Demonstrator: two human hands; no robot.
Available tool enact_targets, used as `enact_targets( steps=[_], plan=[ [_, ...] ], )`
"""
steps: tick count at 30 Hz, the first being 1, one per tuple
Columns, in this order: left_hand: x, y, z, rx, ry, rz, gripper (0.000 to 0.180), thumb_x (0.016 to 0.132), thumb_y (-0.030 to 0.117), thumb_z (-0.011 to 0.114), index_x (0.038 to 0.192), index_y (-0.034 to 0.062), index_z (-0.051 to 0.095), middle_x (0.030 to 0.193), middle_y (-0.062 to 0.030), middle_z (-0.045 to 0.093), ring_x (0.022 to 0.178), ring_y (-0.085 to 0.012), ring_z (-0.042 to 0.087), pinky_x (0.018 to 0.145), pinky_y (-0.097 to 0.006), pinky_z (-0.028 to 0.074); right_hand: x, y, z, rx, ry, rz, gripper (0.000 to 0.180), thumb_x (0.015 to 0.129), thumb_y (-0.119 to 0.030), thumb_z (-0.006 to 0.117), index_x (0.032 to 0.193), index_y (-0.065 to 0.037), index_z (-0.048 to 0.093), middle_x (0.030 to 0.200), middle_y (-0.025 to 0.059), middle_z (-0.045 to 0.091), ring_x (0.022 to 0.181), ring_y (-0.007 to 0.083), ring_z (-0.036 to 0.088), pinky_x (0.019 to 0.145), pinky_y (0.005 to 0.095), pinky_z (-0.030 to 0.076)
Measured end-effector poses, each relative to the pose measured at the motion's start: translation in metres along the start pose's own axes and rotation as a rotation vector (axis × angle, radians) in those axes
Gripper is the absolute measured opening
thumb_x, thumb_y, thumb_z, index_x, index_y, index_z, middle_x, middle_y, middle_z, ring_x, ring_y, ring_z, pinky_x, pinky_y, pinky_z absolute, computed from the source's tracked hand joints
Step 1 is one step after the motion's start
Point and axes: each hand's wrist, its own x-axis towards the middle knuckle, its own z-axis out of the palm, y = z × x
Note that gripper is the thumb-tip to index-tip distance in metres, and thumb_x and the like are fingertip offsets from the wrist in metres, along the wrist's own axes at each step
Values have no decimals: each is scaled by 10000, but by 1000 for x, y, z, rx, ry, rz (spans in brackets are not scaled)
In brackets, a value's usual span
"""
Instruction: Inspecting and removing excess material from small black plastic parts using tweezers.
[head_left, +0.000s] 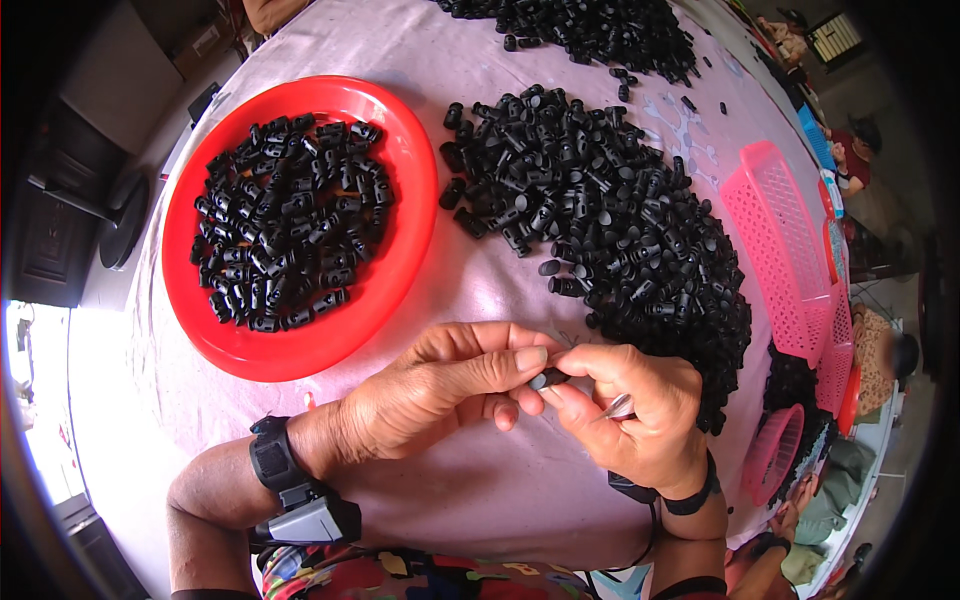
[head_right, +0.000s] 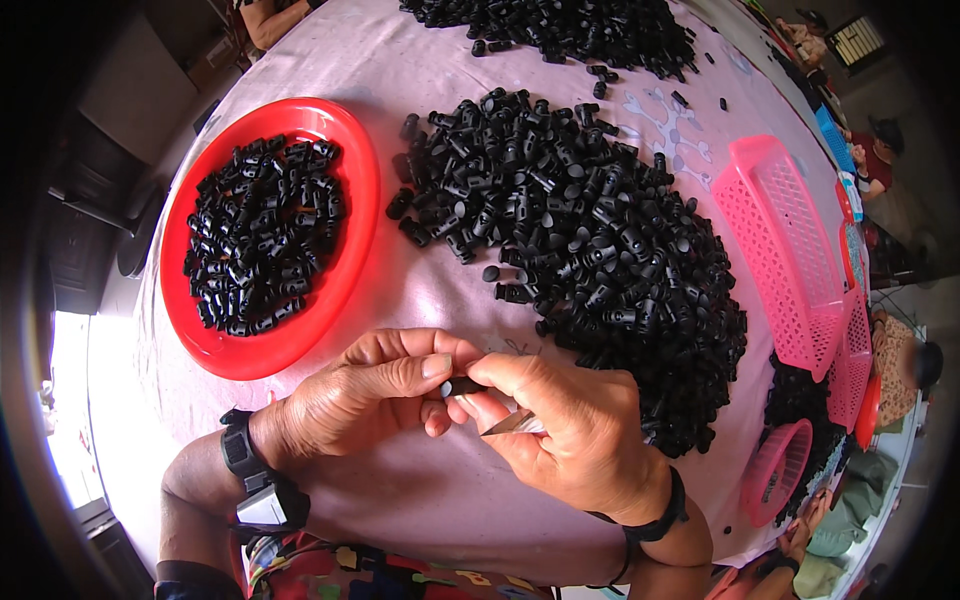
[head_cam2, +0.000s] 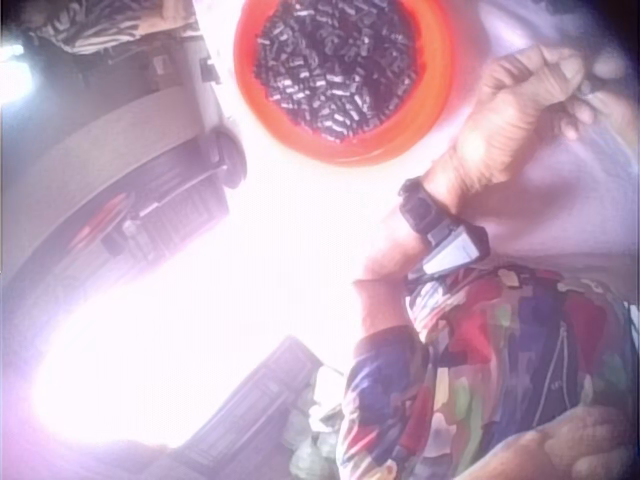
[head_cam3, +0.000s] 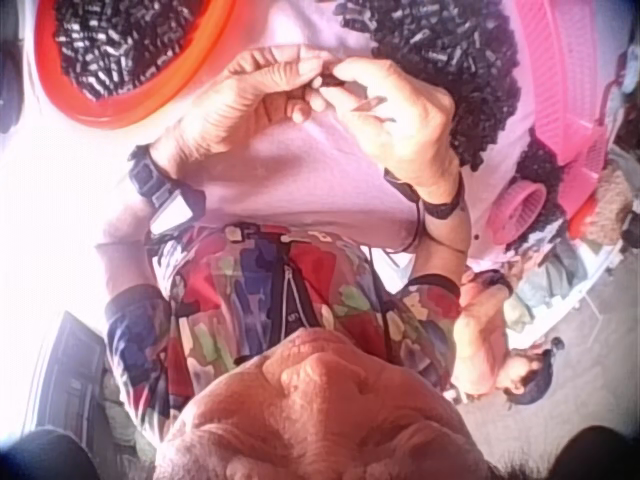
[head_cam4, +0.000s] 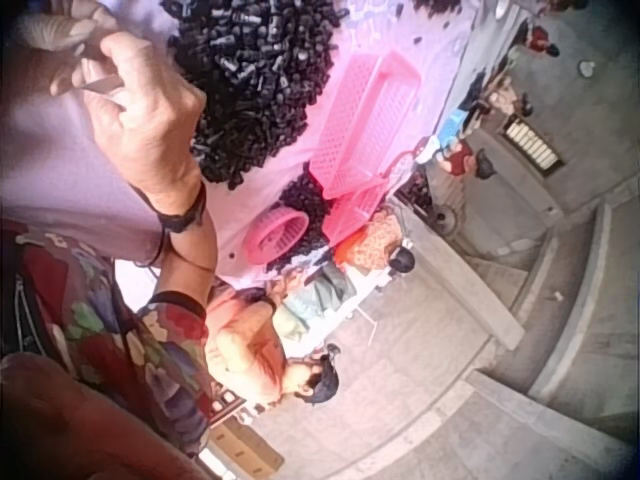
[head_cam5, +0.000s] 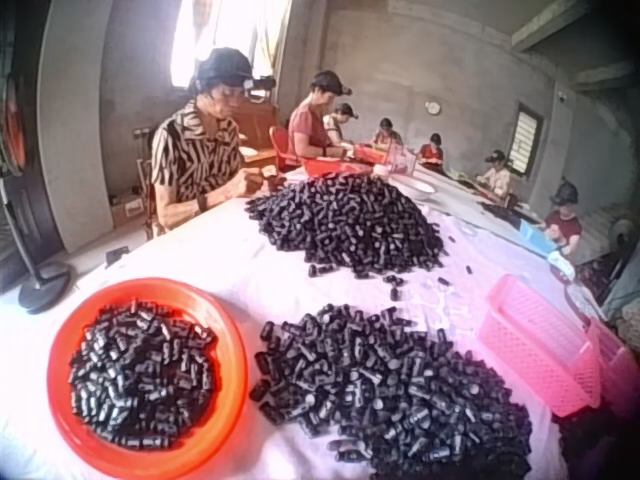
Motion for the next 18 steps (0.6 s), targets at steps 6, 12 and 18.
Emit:
enact_targets(
  steps=[6,12,18],
  plan=[
    [-1,2,-4,-109,-42,-82,302,948,134,564,1229,23,573,1067,-78,634,894,-131,595,802,-284,484,-2,2,-2,105,-33,62,237,764,-9,733,985,-5,648,540,-24,511,469,28,453,440,206,358],
    [4,-5,-13,-143,-168,20,351,936,86,582,1285,77,548,1144,-22,606,979,-95,584,860,-247,488,-1,-2,-5,63,1,36,321,736,-45,775,1031,-3,656,535,-29,497,450,35,422,431,204,333],
    [1,0,0,-167,-98,14,350,919,57,579,1266,35,543,1150,-64,620,974,-115,597,919,-278,473,-6,8,5,-113,74,-154,384,707,-116,819,1052,-34,671,601,19,598,419,85,444,413,237,359]
  ],
)
